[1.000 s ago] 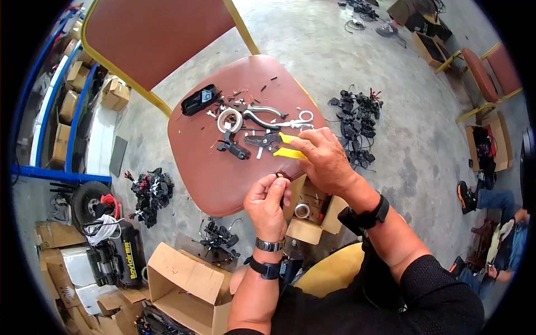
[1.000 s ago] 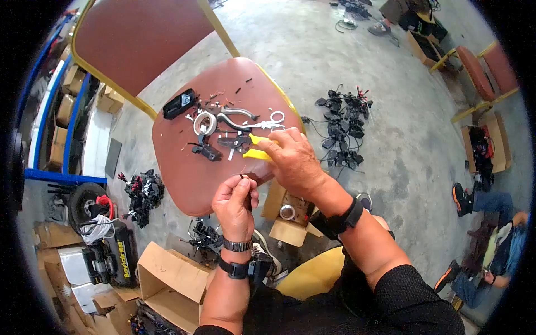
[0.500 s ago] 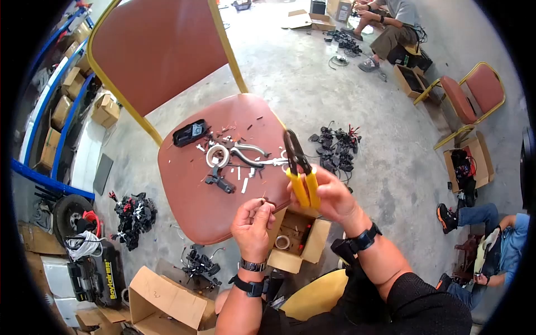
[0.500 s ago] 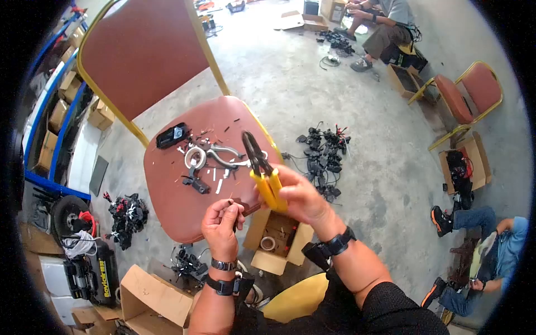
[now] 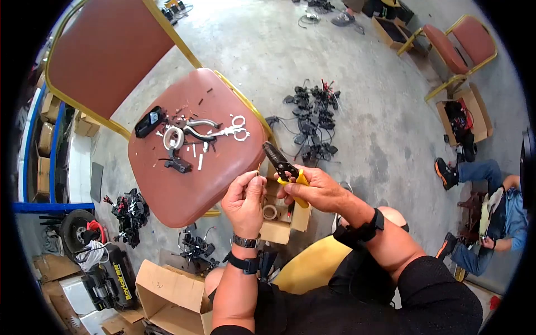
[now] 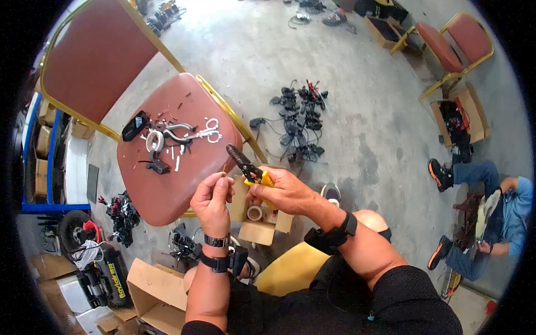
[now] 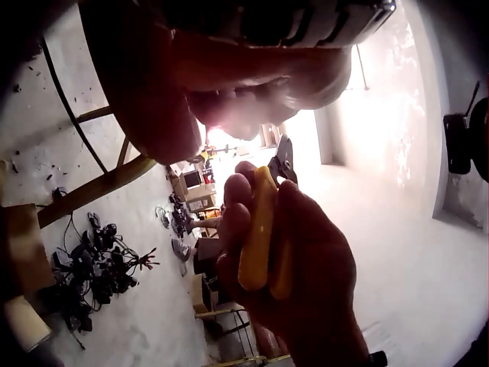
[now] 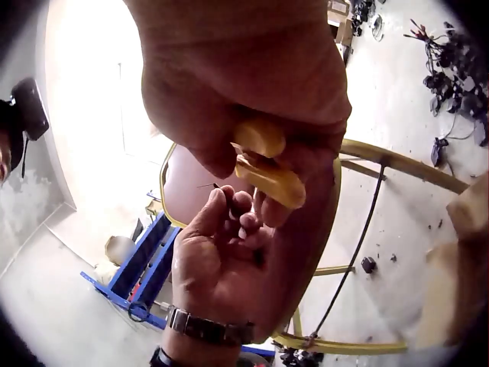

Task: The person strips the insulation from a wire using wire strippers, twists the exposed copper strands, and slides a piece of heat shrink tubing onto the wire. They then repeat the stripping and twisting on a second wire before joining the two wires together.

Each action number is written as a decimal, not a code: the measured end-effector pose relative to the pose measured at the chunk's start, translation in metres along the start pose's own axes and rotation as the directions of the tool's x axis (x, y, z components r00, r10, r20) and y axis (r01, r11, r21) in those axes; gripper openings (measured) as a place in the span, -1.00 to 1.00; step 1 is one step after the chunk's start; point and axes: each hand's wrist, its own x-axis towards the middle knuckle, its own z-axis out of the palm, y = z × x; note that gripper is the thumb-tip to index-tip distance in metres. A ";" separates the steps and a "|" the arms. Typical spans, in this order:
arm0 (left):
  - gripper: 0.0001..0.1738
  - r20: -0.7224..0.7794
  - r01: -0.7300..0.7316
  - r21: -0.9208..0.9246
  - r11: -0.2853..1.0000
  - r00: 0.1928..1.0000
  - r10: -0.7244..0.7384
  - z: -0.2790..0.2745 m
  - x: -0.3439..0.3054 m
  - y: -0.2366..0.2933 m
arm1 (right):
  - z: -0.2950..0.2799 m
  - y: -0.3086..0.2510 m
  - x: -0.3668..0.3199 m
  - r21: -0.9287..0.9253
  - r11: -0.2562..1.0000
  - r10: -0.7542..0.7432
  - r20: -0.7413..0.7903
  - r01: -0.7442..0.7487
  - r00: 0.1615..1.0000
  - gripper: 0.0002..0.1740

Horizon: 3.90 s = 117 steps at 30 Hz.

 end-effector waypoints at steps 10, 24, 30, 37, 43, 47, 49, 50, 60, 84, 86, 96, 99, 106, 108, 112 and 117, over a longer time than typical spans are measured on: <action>-0.85 0.069 -0.125 0.136 0.983 0.991 0.117 0.008 -0.023 -0.008 | -0.017 0.012 -0.020 -0.604 0.787 -0.204 -0.056 0.129 0.977 -0.59; -0.85 0.048 -0.260 0.229 0.938 0.965 0.256 -0.015 -0.017 0.010 | 0.008 0.003 -0.011 -0.576 0.794 -0.205 0.050 0.195 0.978 -0.58; -0.81 0.033 -0.108 0.262 0.959 0.994 0.103 -0.023 -0.021 0.010 | 0.012 0.010 -0.007 -0.561 0.814 -0.165 0.023 0.149 0.986 -0.57; -0.85 0.044 -0.135 0.280 0.950 0.991 0.128 -0.025 -0.014 0.009 | 0.016 0.007 -0.003 -0.616 0.749 -0.270 0.056 0.246 0.961 -0.54; -0.84 0.092 -0.163 0.344 0.925 0.986 0.139 -0.025 -0.010 0.015 | 0.014 0.014 -0.001 -0.727 0.580 -0.446 0.093 0.367 0.890 -0.49; -0.85 0.151 -0.284 0.401 0.871 0.958 0.244 -0.030 -0.005 0.007 | 0.013 0.013 -0.002 -0.818 0.439 -0.495 0.125 0.372 0.860 -0.38; -0.83 0.141 -0.237 0.409 0.881 0.971 0.195 -0.028 -0.008 0.008 | 0.011 0.012 0.000 -0.873 0.315 -0.576 0.135 0.372 0.806 -0.38; -0.82 0.151 -0.235 0.429 0.872 0.971 0.188 -0.029 -0.007 0.010 | 0.012 0.010 0.002 -0.893 0.250 -0.621 0.148 0.374 0.770 -0.38; -0.80 0.143 -0.234 0.300 0.925 0.970 0.199 -0.029 -0.006 0.004 | 0.009 0.003 0.006 -0.935 0.085 -0.645 0.212 0.346 0.734 -0.49; -0.88 0.140 -0.006 0.259 0.966 0.990 -0.032 -0.028 -0.012 0.015 | 0.008 0.007 0.006 -0.941 0.040 -0.652 0.229 0.335 0.723 -0.51; -0.87 0.124 0.021 0.215 0.976 0.991 -0.048 -0.027 -0.013 0.015 | 0.008 0.009 0.006 -0.943 0.034 -0.653 0.231 0.332 0.721 -0.51; -0.83 0.122 0.102 0.158 0.982 0.985 -0.122 -0.024 -0.012 0.022 | 0.007 0.006 0.005 -0.946 0.021 -0.638 0.237 0.325 0.733 -0.51; -0.84 0.163 0.050 0.224 0.973 0.983 -0.088 -0.026 -0.009 0.024 | 0.009 0.003 0.005 -0.947 0.027 -0.635 0.232 0.322 0.737 -0.52; -0.87 0.165 0.063 0.212 0.975 0.981 -0.099 -0.025 -0.008 0.023 | 0.008 0.004 0.005 -0.946 0.052 -0.624 0.219 0.319 0.751 -0.53; -0.86 0.169 0.059 0.214 0.975 0.981 -0.096 -0.026 -0.008 0.022 | 0.008 0.003 0.004 -0.944 0.062 -0.623 0.216 0.323 0.752 -0.54; -0.88 0.178 0.043 0.244 0.969 0.980 -0.088 -0.027 -0.007 0.024 | 0.008 0.002 0.004 -0.938 0.070 -0.629 0.222 0.339 0.745 -0.57; -0.87 0.186 0.011 0.265 0.964 0.981 -0.063 -0.028 -0.007 0.023 | 0.008 0.003 0.003 -0.938 0.078 -0.618 0.220 0.337 0.755 -0.57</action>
